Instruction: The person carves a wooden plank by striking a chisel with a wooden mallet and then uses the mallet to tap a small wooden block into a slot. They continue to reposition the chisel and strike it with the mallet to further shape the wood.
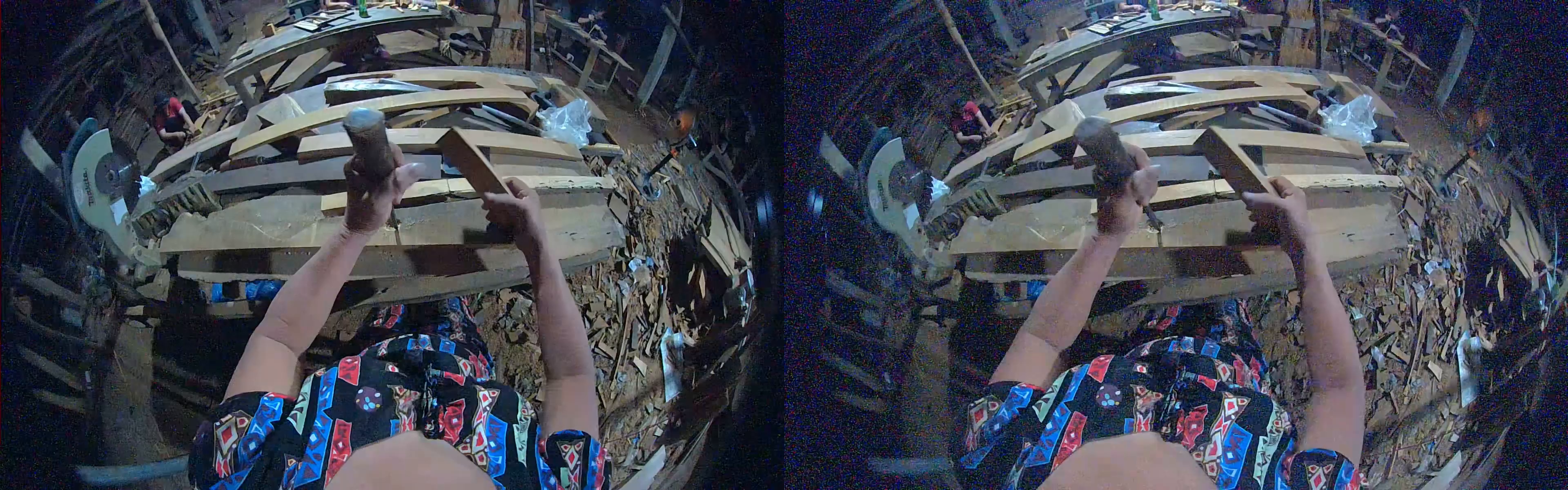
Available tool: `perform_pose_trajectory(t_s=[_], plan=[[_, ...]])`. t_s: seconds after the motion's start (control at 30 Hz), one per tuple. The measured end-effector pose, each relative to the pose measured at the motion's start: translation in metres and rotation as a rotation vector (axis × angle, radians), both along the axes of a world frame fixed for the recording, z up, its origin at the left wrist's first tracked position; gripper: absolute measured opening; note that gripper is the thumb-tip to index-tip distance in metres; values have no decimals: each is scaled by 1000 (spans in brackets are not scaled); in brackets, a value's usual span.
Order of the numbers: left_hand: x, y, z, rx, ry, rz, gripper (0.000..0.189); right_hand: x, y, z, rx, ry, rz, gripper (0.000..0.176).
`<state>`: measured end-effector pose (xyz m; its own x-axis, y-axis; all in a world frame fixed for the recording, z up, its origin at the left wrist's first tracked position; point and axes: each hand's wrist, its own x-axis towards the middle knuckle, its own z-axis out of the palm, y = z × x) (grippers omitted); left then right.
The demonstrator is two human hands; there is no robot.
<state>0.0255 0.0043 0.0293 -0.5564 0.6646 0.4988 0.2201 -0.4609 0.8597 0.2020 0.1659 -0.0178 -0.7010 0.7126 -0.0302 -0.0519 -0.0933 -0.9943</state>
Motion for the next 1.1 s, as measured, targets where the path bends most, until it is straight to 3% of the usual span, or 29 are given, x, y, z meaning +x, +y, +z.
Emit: perform_pose_trajectory(t_s=[0.07,0.1,0.13,0.17,0.23,0.33,0.4,0.47,0.5,0.57,0.6,0.63,0.7,0.73,0.8,0.87,0.9,0.97,1.0,1.03,1.1], plan=[[5,-3,6,-67,83,3,26,-3,-2,22,87,-96,-37,35],[5,-1,6,-25,129,50,26,-4,-8,40,191,-19,-75,33],[5,1,4,12,172,97,26,-1,-4,58,225,172,-16,30],[4,3,1,44,215,141,27,-1,-16,89,212,321,-111,29],[-4,9,-10,-43,321,142,19,12,-40,147,495,526,-228,30],[2,8,-5,21,171,44,19,21,-65,181,620,819,-167,35],[7,8,-3,42,199,32,19,12,-69,170,707,609,28,38],[9,7,0,27,228,27,19,-3,-70,158,840,90,265,40],[9,6,3,2,242,28,19,3,-65,172,614,-34,333,41],[9,5,4,-10,158,25,17,6,-45,186,1075,-35,72,41],[10,5,5,3,147,5,18,14,-56,199,861,189,-16,35],[13,6,6,14,134,-16,19,25,-57,210,880,308,-125,31],[16,8,8,48,108,-58,23,52,-54,217,1738,99,-515,25],[15,10,7,33,136,-41,23,54,-58,211,2030,59,-715,22],[12,12,3,1,195,-7,24,39,-71,200,1756,-49,-507,18],[14,14,12,38,317,39,24,17,-85,191,867,-135,180,28],[14,15,13,43,314,28,24,5,-73,166,775,162,215,27],[13,16,9,48,236,-14,25,17,-43,176,1130,-60,-12,27],[11,14,5,42,158,-41,25,20,-56,187,708,370,59,26],[11,13,5,21,173,-29,25,33,-66,204,762,224,-185,27],[12,13,9,-15,206,-13,25,49,-59,217,950,164,-195,36]])
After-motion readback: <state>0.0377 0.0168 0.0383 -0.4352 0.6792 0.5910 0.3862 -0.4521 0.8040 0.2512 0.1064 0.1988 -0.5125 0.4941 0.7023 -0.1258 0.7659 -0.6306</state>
